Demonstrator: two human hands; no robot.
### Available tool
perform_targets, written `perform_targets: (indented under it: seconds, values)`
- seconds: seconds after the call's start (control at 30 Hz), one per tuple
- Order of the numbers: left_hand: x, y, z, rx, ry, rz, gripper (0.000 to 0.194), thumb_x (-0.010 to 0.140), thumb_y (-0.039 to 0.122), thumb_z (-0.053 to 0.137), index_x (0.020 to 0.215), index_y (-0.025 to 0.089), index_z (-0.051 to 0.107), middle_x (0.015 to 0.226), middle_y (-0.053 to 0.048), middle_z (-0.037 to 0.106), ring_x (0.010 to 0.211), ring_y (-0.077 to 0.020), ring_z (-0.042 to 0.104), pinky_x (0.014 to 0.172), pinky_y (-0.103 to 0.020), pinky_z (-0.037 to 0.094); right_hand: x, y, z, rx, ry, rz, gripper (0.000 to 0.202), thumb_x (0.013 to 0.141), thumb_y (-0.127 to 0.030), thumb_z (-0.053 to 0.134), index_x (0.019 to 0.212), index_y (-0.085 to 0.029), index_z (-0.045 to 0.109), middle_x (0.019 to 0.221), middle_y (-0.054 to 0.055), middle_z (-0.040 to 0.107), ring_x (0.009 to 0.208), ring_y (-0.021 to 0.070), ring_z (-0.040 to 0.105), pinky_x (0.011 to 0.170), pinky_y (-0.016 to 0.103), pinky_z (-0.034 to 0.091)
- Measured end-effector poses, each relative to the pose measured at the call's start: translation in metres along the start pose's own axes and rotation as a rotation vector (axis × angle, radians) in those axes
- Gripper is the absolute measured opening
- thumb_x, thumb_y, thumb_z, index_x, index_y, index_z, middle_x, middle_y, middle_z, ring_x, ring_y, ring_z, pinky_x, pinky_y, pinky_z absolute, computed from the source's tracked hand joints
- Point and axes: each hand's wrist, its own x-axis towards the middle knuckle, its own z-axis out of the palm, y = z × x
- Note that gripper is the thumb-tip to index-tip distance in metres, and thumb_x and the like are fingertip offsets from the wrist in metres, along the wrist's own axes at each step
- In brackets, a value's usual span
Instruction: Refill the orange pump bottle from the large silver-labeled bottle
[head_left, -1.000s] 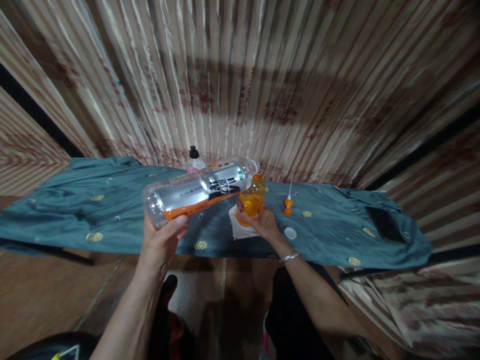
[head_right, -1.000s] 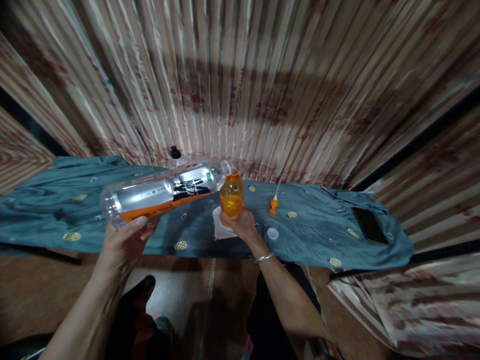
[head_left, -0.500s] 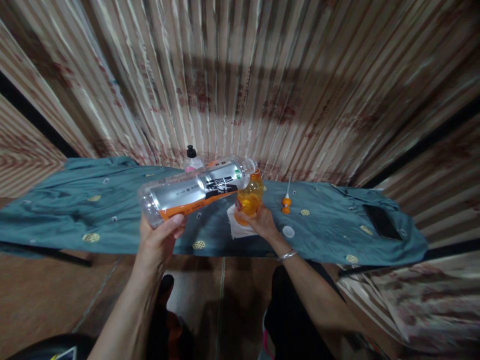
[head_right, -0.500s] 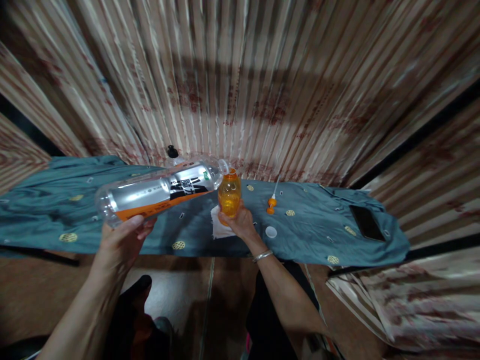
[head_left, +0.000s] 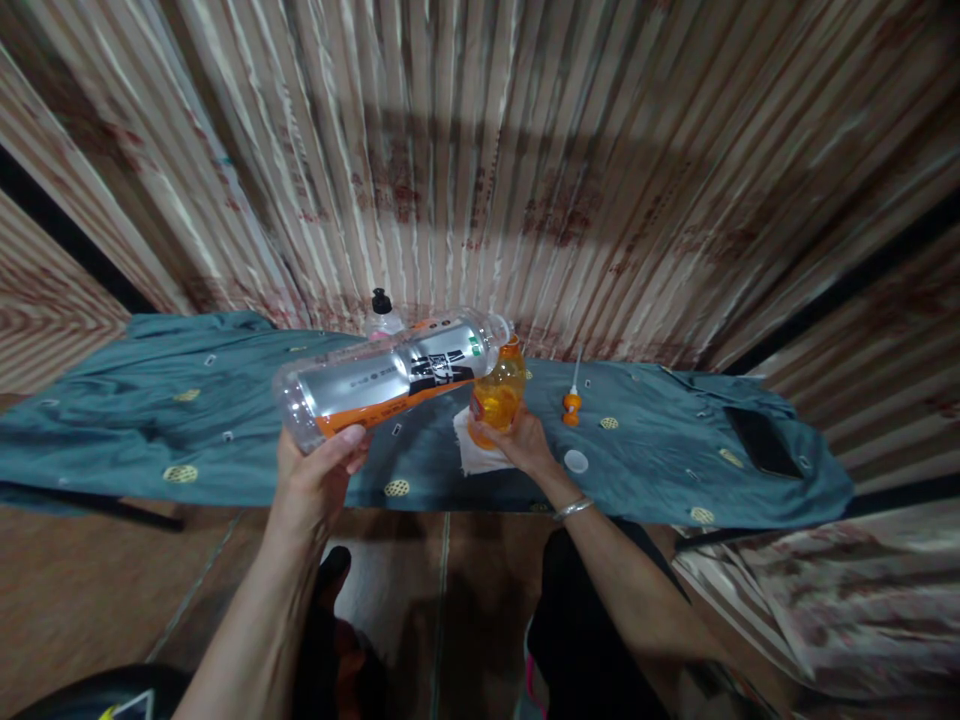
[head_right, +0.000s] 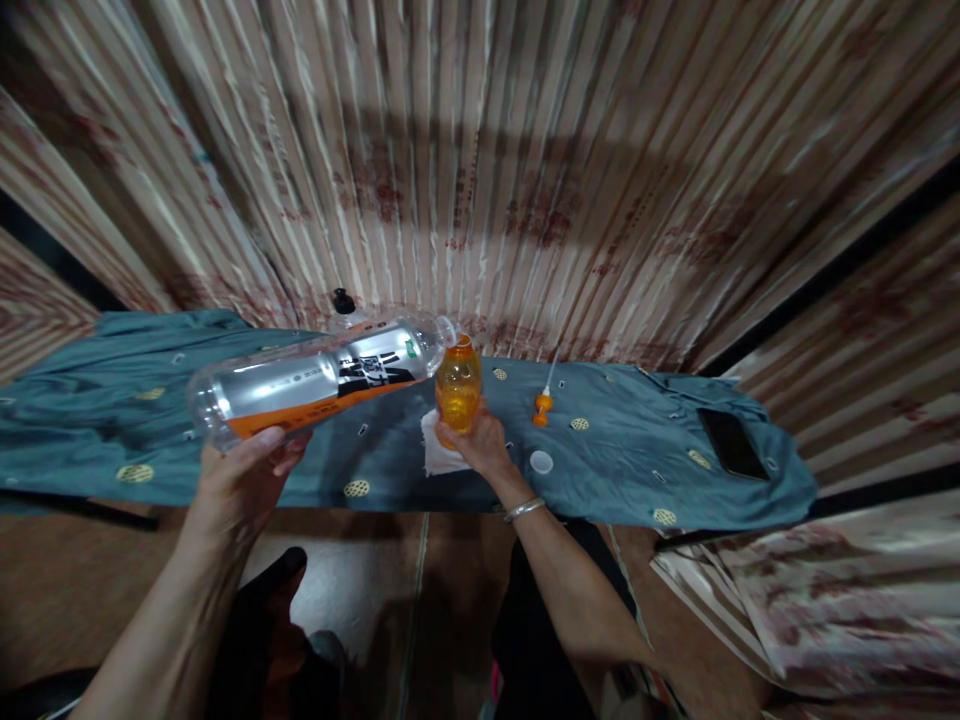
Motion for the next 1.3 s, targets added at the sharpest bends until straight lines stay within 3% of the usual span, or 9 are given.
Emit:
perform_targets:
  seconds: [0.3, 0.5, 0.67, 0.8, 1.3]
  values:
    - [0.0011, -0.001, -0.0011, 0.008, 0.016, -0.018, 0.049, 0.046, 0.033, 0.098, 0.084, 0.021, 0.069, 0.061, 0.001, 0.062, 0.048, -0.01, 0.046, 0.037, -0.019, 0.024, -0.0008, -0.0024, -0.001, 0.04, 0.005, -0.001, 0.055, 0.085, -0.04, 0.091, 0.128, -0.019, 0.064, 0.114, 0.012, 0.083, 0.11, 0.0299, 0.082, 0.093, 0.035, 0.063]
    - [-0.0001, -0.0006, -0.0004, -0.001, -0.002, -0.003, 0.057, 0.05, 0.032, 0.096, 0.1, 0.023, 0.07, 0.066, 0.001, 0.062, 0.051, -0.0117, 0.044, 0.038, -0.022, 0.021, 0.0001, 0.0007, 0.0009, 0.046, 0.003, -0.006, 0.056, 0.085, -0.042, 0.09, 0.129, -0.02, 0.064, 0.113, 0.01, 0.084, 0.108, 0.0288, 0.082, 0.09, 0.033, 0.063]
    - [-0.0001, -0.0006, -0.001, 0.029, 0.004, -0.016, 0.046, 0.05, 0.033, 0.095, 0.086, 0.022, 0.069, 0.065, 0.0, 0.061, 0.051, -0.0108, 0.042, 0.038, -0.021, 0.023, 0.0018, 0.0042, 0.0045, 0.034, 0.011, 0.007, 0.059, 0.084, -0.045, 0.091, 0.13, -0.02, 0.064, 0.109, 0.011, 0.085, 0.107, 0.0314, 0.082, 0.09, 0.036, 0.063]
    - [0.0007, 0.0002, -0.0019, 0.026, 0.022, -0.042, 0.048, 0.047, 0.033, 0.098, 0.083, 0.021, 0.07, 0.064, 0.0, 0.062, 0.051, -0.0113, 0.045, 0.038, -0.021, 0.026, 0.0017, 0.0047, 0.004, 0.066, -0.001, -0.015, 0.057, 0.085, -0.043, 0.091, 0.13, -0.019, 0.063, 0.114, 0.012, 0.084, 0.11, 0.0311, 0.081, 0.093, 0.036, 0.062]
    - [0.001, 0.0004, -0.0014, 0.013, 0.018, -0.025, 0.055, 0.049, 0.031, 0.096, 0.097, 0.023, 0.071, 0.064, 0.001, 0.063, 0.05, -0.0117, 0.045, 0.038, -0.021, 0.024, 0.0009, 0.0013, 0.0019, 0.058, 0.002, -0.019, 0.058, 0.085, -0.042, 0.091, 0.13, -0.018, 0.063, 0.114, 0.012, 0.084, 0.11, 0.0301, 0.082, 0.092, 0.036, 0.063]
